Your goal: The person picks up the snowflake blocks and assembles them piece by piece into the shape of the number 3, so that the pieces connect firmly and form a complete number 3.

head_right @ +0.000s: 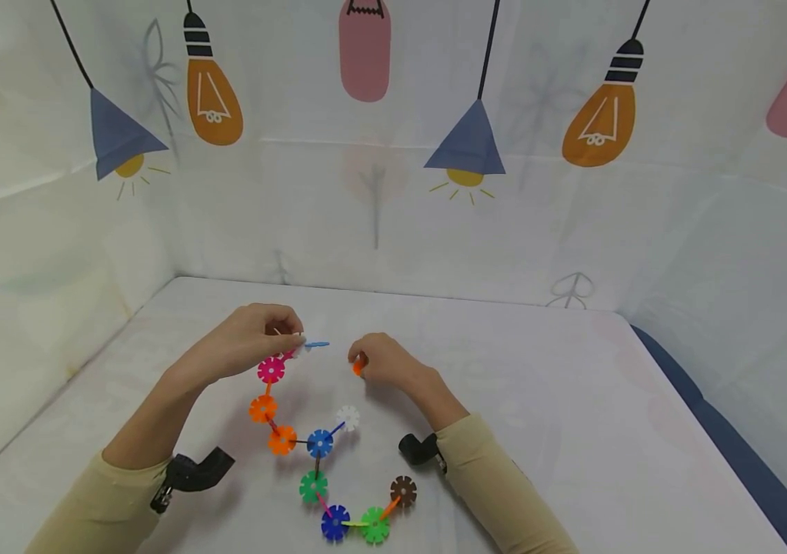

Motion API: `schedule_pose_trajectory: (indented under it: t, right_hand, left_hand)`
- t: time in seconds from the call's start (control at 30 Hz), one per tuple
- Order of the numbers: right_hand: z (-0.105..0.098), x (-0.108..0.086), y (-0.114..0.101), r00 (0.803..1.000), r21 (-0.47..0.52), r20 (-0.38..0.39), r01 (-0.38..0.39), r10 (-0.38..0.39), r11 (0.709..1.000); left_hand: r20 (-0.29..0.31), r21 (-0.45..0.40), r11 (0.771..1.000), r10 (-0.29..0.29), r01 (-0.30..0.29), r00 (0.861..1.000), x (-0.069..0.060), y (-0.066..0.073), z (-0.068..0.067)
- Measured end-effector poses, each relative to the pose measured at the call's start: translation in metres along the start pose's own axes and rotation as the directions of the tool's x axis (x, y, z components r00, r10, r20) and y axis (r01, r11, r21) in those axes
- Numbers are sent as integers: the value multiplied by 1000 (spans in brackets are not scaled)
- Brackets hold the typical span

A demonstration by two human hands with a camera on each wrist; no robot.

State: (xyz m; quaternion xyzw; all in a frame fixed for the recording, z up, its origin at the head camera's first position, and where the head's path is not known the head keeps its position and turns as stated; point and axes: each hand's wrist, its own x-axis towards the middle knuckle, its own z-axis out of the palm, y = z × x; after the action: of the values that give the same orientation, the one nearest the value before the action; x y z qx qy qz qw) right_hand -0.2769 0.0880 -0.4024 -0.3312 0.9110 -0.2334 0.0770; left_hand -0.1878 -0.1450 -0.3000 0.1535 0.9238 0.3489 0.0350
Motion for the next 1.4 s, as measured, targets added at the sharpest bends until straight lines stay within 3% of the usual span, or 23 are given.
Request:
schedule_pose_trajectory:
  t: [0.37,0.67,0.97,1.1,1.4]
  right_hand:
    - [-7,-8,-4,997,-44,15,-72,72,996]
    - [-13,-12,-6,997,-21,58,-53,54,998]
    - [-24,-13,-7,1000,143,11,-9,8,990]
    - [-29,-14,-12,1000,281,-13,7,-3,960]
    - [-40,-19,-18,993,518,-43,117,-111,847]
  left_hand:
    - [-1,-21,1000,9,-9,1000,0,-2,1]
    - [3,-34,999,-8,8,1000,1,-5,1]
    - [12,-27,999,-17,18,1000,3,-6,-1]
    - [12,-24,999,-27,27,1000,4,-6,-2]
    - [9,-22,999,-49,49,999,5,-7,-1]
